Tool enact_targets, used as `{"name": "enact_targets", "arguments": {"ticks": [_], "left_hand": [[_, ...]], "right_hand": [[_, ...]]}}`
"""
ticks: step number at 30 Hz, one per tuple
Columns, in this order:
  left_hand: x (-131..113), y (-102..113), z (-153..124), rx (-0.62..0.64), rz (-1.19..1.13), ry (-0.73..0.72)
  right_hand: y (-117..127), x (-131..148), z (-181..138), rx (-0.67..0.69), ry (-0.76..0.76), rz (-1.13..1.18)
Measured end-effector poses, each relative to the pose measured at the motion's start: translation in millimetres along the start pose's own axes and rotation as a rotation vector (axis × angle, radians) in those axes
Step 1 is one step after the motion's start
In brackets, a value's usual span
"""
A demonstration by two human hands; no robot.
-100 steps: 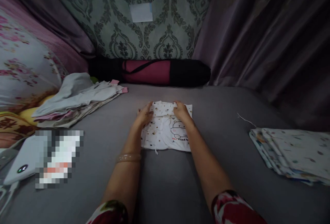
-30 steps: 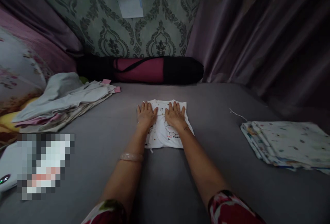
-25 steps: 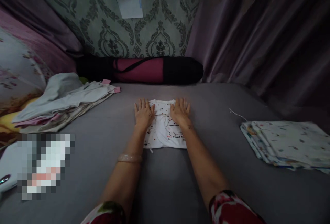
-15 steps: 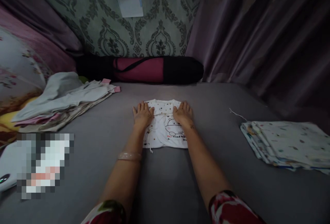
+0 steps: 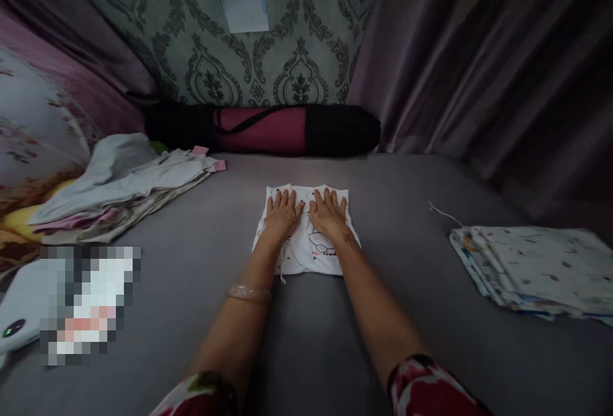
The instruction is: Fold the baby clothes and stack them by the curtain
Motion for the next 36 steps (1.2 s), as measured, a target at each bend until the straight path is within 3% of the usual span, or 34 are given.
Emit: {"name": "enact_targets", "arguments": {"ticks": [6,12,19,23,30,36], "left_hand": [[-9.1,29.0,1.4,-0.157,-0.006,-0.063],[7.4,-0.2,-0.5,0.001,-0.013,0.003],[6.3,1.6,-3.1,-0.164,0.021,-0.069],[2.7,9.6,-7.4,-0.228,0.035,-0.116],[-4.9,26.1,-38.3,-0.153,0.000,-0.234],[8.3,41.8,-77.4,-0.048,-0.017,-0.270]], "right_hand": [[12.7,29.1,-5.2,-0.024,0.152,0.058],[-4.8,38.3,-11.3,0.004,0.182,0.083],[-2.4,37.4,-13.4,-0.072,0.186,0.070],[0.6,36.9,-21.5,-0.025,0.239,0.083],[14.8,26.9,-68.5,0.056,0.338,0.123],[26.6,17.0,-125.4,0.175,0.435,0.118]]}}
Point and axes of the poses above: each hand's wrist, its own z-axis towards the middle knuckle, its own y-axis out of the back of the hand, x = y × z, the point moved 10 cm from there along z, towards the middle knuckle, and after that the axes turned 14 degrees about -x, right-handed, at the moved point
